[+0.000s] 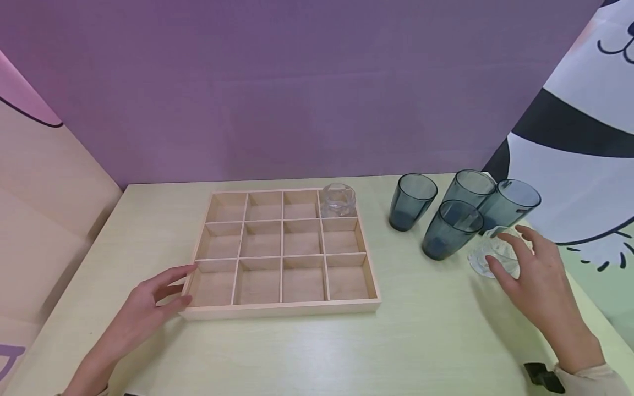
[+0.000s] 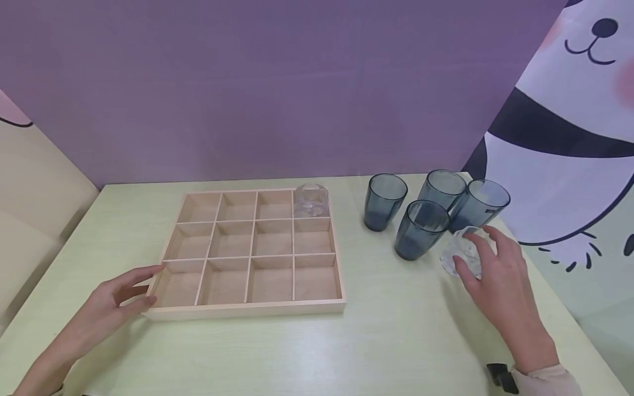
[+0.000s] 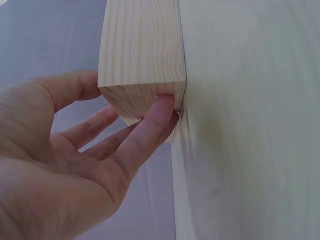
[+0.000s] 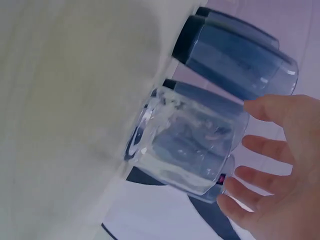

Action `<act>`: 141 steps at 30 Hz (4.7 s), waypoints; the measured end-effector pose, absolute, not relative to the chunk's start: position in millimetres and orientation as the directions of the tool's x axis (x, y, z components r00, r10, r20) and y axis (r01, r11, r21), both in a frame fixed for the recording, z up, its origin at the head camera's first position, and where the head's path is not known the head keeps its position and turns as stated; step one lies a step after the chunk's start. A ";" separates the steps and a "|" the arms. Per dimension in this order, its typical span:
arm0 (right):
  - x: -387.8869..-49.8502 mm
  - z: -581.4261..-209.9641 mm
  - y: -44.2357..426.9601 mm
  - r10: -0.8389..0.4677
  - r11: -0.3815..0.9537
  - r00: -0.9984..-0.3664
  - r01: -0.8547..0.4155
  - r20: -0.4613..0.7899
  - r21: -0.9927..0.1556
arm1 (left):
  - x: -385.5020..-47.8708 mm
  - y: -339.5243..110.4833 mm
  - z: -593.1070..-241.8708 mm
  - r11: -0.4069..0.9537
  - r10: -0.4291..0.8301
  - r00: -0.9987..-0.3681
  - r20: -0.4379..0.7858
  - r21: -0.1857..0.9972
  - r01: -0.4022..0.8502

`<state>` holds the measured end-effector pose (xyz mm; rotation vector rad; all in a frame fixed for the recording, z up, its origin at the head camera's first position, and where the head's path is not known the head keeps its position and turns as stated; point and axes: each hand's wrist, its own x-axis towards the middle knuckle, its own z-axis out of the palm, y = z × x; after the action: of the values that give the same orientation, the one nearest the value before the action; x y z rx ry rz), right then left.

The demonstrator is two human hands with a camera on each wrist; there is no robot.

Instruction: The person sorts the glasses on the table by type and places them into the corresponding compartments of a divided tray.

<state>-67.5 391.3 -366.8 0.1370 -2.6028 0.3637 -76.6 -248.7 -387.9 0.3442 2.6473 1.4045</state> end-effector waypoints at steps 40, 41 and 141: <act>-101.4 -368.2 420.0 0.089 0.959 -0.985 0.044 0.148 -0.280 | -75.7 -249.3 -387.8 0.543 0.258 -0.966 0.002 0.827 0.147; -101.7 -367.7 419.9 0.088 0.959 -0.985 0.044 0.145 -0.279 | -75.6 -249.3 -387.5 0.544 0.258 -0.966 0.001 0.826 0.147; -44.0 -267.3 335.4 -0.068 0.963 -0.925 -0.158 0.374 -0.216 | -76.3 -248.1 -385.7 0.539 0.255 -0.967 -0.004 0.831 0.139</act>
<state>-44.0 335.4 -267.3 0.1639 -2.7434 0.3439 -76.3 -248.1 -385.7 0.3403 2.6446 1.4105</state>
